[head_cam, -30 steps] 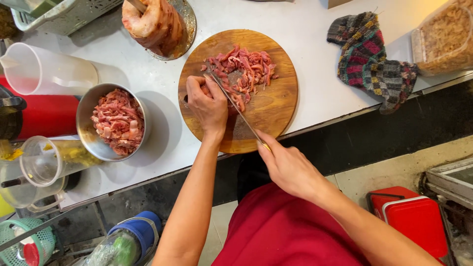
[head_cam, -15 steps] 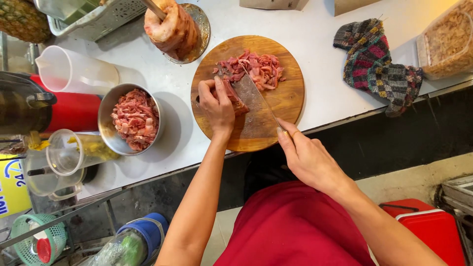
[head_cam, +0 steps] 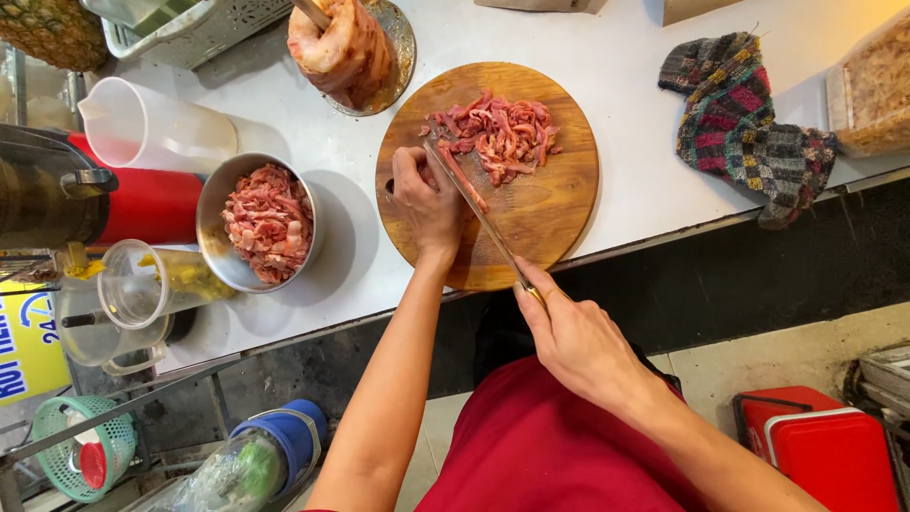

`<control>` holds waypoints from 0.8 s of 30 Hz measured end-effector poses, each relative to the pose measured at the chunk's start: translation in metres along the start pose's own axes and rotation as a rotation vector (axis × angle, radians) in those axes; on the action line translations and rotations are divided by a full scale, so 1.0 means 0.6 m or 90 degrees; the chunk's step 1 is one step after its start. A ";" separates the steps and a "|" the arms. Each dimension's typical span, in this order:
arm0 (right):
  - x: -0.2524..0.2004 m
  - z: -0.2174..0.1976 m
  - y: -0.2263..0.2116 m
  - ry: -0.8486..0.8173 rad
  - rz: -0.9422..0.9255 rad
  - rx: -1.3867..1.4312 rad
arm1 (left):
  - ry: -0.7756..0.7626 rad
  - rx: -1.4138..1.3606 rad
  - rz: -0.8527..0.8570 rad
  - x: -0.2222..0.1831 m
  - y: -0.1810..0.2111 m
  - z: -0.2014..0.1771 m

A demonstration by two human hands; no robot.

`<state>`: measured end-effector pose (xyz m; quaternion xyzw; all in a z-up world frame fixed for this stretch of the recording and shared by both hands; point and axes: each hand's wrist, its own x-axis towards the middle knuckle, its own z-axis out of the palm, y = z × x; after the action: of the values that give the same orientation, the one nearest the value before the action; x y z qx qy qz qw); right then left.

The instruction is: Slicing a roll of cooked meat on a wooden cutting board with a large knife and placing it into a metal bowl.

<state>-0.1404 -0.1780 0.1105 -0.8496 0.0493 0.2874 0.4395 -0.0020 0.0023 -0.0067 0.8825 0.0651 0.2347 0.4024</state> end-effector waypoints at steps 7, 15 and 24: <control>0.085 -0.004 -0.027 0.060 -0.145 0.035 | -0.011 -0.026 0.031 0.000 0.000 -0.004; 0.058 0.003 -0.009 -0.018 -0.026 0.029 | -0.025 -0.029 -0.014 0.002 0.000 -0.005; 0.030 -0.002 0.022 -0.017 -0.062 0.067 | 0.003 -0.026 0.013 0.004 0.013 -0.004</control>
<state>-0.1293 -0.1835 0.0920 -0.8230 0.0170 0.2736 0.4975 -0.0019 -0.0006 0.0015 0.8743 0.0521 0.2419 0.4175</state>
